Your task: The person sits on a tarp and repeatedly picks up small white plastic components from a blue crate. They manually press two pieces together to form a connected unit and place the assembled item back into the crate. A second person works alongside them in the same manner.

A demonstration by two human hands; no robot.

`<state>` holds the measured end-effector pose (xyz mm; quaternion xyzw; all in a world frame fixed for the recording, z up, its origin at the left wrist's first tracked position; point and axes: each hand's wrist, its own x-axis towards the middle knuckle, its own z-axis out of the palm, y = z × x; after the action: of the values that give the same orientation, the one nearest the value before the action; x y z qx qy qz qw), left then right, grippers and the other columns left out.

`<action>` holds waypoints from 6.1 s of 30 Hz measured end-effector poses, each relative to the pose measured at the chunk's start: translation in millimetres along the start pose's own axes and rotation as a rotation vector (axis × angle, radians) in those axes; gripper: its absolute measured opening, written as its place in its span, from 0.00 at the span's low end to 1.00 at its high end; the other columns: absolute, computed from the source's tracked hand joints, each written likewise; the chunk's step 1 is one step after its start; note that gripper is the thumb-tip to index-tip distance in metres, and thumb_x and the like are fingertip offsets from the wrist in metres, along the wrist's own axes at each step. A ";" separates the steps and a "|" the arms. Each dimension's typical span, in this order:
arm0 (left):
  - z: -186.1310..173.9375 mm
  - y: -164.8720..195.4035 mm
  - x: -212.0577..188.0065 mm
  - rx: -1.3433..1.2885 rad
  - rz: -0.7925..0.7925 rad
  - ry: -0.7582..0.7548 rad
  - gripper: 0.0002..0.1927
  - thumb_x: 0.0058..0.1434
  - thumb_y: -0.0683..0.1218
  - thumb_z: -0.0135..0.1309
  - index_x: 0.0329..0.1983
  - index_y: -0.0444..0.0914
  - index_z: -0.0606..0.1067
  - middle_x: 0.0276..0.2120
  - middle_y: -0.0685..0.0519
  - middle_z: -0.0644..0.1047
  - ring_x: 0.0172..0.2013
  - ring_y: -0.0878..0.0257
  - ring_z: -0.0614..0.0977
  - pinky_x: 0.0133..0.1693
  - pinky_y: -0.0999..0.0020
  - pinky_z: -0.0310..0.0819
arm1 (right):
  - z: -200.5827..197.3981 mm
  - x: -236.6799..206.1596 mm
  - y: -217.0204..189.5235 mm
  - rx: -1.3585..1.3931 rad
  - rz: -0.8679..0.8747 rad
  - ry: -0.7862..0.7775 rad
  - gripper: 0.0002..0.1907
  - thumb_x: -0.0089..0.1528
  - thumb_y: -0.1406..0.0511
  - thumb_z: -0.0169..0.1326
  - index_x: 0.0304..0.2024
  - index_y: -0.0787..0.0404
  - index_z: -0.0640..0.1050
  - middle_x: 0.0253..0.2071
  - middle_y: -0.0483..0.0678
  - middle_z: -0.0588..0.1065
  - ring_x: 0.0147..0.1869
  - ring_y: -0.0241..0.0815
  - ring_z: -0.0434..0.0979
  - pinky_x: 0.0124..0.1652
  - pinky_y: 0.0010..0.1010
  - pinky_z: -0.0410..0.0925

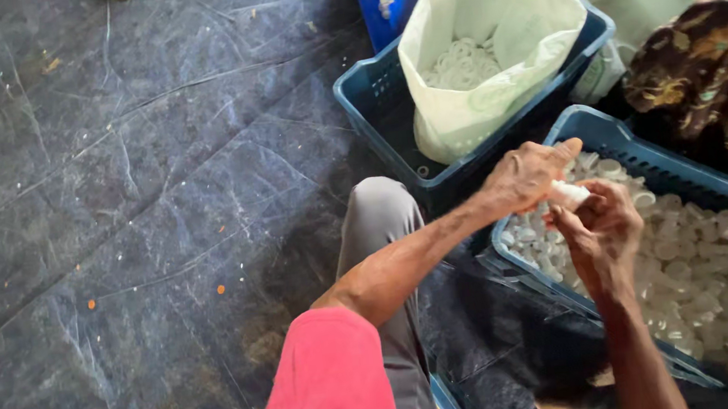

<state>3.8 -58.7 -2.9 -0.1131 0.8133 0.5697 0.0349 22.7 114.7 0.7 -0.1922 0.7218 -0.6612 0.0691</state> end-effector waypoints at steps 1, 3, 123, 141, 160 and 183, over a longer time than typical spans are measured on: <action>-4.6 4.6 -0.4 -0.210 -0.174 -0.046 0.33 0.68 0.68 0.49 0.38 0.33 0.80 0.28 0.41 0.82 0.28 0.46 0.84 0.30 0.49 0.80 | 3.5 3.8 2.7 0.117 0.016 0.005 0.18 0.65 0.73 0.58 0.56 0.71 0.71 0.42 0.55 0.79 0.40 0.40 0.83 0.38 0.30 0.77; -6.7 13.6 -4.6 -0.169 -0.017 -0.013 0.30 0.69 0.66 0.47 0.40 0.35 0.79 0.31 0.47 0.81 0.30 0.51 0.85 0.32 0.53 0.80 | 2.5 11.1 7.3 0.277 0.120 0.041 0.14 0.65 0.70 0.56 0.52 0.69 0.73 0.39 0.52 0.78 0.35 0.39 0.81 0.33 0.28 0.76; 56.0 46.6 -72.6 0.054 0.718 -0.230 0.17 0.64 0.45 0.59 0.52 0.34 0.70 0.40 0.42 0.79 0.40 0.51 0.85 0.40 0.62 0.79 | -95.3 -61.0 -10.4 0.363 0.395 0.029 0.19 0.66 0.57 0.56 0.49 0.67 0.79 0.30 0.46 0.78 0.22 0.28 0.70 0.20 0.20 0.62; 73.9 32.3 -65.0 0.206 0.579 0.153 0.15 0.73 0.49 0.50 0.31 0.36 0.69 0.23 0.40 0.75 0.27 0.41 0.80 0.27 0.51 0.70 | -87.2 -52.9 -7.6 0.335 0.471 -0.003 0.24 0.79 0.57 0.53 0.47 0.78 0.75 0.40 0.63 0.79 0.22 0.31 0.68 0.18 0.21 0.58; 69.6 33.2 -64.4 0.223 0.641 0.177 0.13 0.73 0.46 0.51 0.32 0.36 0.69 0.23 0.41 0.75 0.27 0.42 0.80 0.27 0.53 0.71 | -94.5 -57.7 -21.3 0.501 0.606 0.051 0.21 0.62 0.66 0.52 0.58 0.55 0.74 0.39 0.48 0.80 0.18 0.24 0.62 0.16 0.15 0.56; 71.3 -52.0 -27.6 -0.552 -0.322 -0.215 0.12 0.67 0.47 0.48 0.46 0.37 0.77 0.29 0.51 0.78 0.24 0.64 0.79 0.26 0.68 0.77 | -109.6 -63.4 -22.5 1.102 0.510 0.279 0.30 0.66 0.44 0.47 0.52 0.62 0.76 0.42 0.57 0.79 0.36 0.47 0.81 0.26 0.32 0.72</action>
<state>37.1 -5.0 -70.4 -0.1845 0.5916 0.7644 0.1779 46.2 238.7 25.6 0.1382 0.3000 -0.9181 0.2190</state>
